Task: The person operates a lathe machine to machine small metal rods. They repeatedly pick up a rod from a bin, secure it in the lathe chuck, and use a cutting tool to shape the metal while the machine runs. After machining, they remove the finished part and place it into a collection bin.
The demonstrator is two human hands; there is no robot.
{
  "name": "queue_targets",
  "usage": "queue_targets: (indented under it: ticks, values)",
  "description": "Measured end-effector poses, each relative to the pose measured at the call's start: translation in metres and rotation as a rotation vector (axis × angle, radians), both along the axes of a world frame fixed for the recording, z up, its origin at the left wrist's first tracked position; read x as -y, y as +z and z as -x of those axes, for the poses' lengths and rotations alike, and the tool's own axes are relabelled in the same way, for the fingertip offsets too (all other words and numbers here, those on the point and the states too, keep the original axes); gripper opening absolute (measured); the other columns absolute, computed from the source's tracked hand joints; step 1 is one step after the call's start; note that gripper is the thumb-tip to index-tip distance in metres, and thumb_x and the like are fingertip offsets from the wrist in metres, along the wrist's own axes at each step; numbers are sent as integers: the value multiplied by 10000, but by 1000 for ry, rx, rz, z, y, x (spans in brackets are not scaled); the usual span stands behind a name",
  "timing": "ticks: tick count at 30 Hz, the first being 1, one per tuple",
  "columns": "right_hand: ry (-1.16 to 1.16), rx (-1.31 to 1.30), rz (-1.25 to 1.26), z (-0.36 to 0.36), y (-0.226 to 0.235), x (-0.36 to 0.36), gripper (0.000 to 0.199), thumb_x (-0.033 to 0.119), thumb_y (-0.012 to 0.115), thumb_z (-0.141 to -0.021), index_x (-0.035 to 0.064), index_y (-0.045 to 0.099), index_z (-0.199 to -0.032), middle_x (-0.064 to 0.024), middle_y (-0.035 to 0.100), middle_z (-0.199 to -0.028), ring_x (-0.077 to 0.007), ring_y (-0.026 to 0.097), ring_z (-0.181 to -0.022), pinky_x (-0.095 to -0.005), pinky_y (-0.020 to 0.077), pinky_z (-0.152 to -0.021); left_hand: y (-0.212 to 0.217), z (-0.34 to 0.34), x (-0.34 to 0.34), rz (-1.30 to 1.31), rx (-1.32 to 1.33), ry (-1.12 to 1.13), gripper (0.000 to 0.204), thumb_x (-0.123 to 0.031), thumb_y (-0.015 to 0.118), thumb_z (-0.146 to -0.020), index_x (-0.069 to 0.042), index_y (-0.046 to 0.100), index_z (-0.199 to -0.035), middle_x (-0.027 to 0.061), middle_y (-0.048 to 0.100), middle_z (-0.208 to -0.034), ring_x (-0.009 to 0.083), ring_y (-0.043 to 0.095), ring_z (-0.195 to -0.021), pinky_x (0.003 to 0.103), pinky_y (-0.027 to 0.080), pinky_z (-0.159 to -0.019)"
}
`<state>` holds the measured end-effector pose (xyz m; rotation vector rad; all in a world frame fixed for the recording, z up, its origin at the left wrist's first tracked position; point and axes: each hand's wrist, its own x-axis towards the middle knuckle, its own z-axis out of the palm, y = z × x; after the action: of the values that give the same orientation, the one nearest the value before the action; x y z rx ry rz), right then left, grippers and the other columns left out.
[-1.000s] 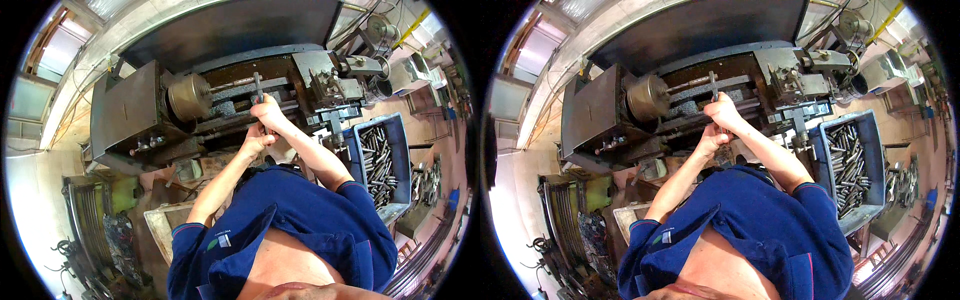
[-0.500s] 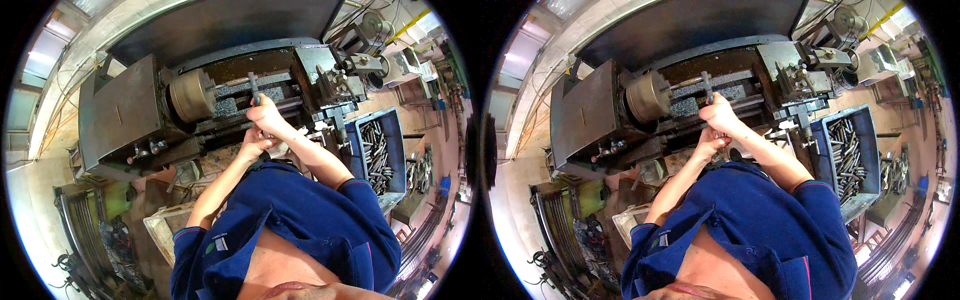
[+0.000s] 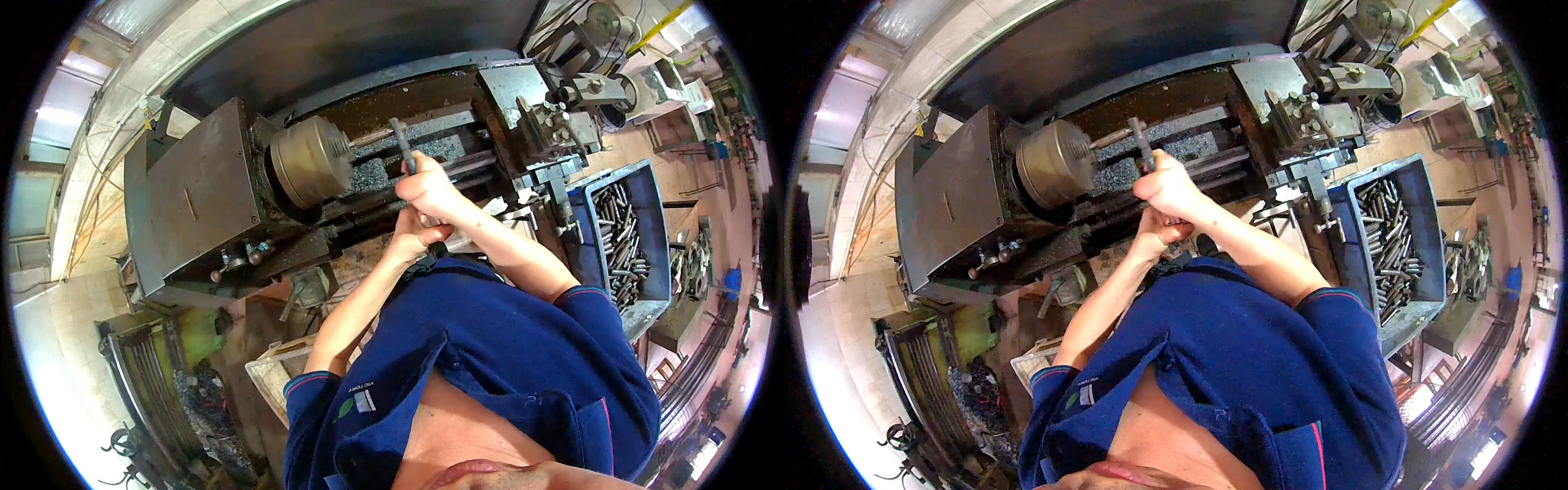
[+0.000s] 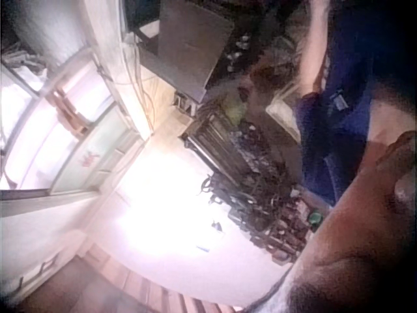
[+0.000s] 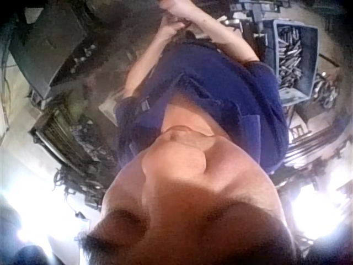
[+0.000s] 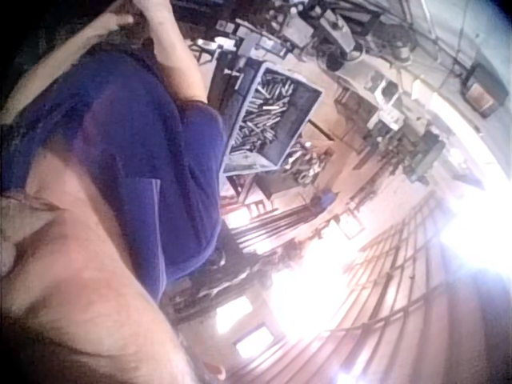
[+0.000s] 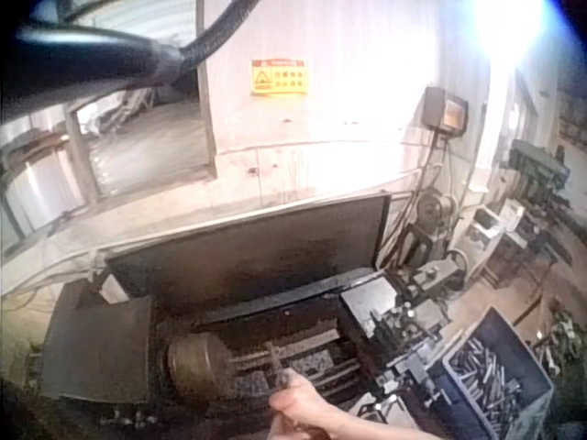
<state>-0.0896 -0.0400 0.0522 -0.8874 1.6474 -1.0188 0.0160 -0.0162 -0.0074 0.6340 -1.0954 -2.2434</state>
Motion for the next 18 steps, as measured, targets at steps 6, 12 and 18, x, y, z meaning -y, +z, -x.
queue_targets:
  ticks: [6, 12, 18]
  values:
    - [-25, -65, 79, 4, -16, -2, 253, 117, 568, -582, -7, 473, -781, -115, 511, -673, -192, 502, -663, -308, 427, -601, -17, -1, -5, -8, -8, 42, 462, -17, 721, -581, -6, 523, -998, 15, 576, -900, 114, 544, -829, 255, 435, -725]
    - [-65, 42, 82, 14, -24, -4, 211, 87, 572, -588, 7, 472, -756, -80, 515, -669, -164, 485, -619, -280, 421, -550, 2, 9, -4, -17, -40, -7, 423, -5, 704, -598, 10, 529, -983, 11, 582, -853, 109, 558, -808, 254, 453, -707]
    - [30, -67, 64, 0, -10, 3, 236, 116, 584, -575, 6, 480, -756, -91, 506, -671, -180, 498, -666, -310, 426, -617, -5, -8, 4, 30, 78, -74, 370, -6, 678, -619, 21, 533, -958, 33, 582, -840, 108, 563, -737, 240, 454, -655]
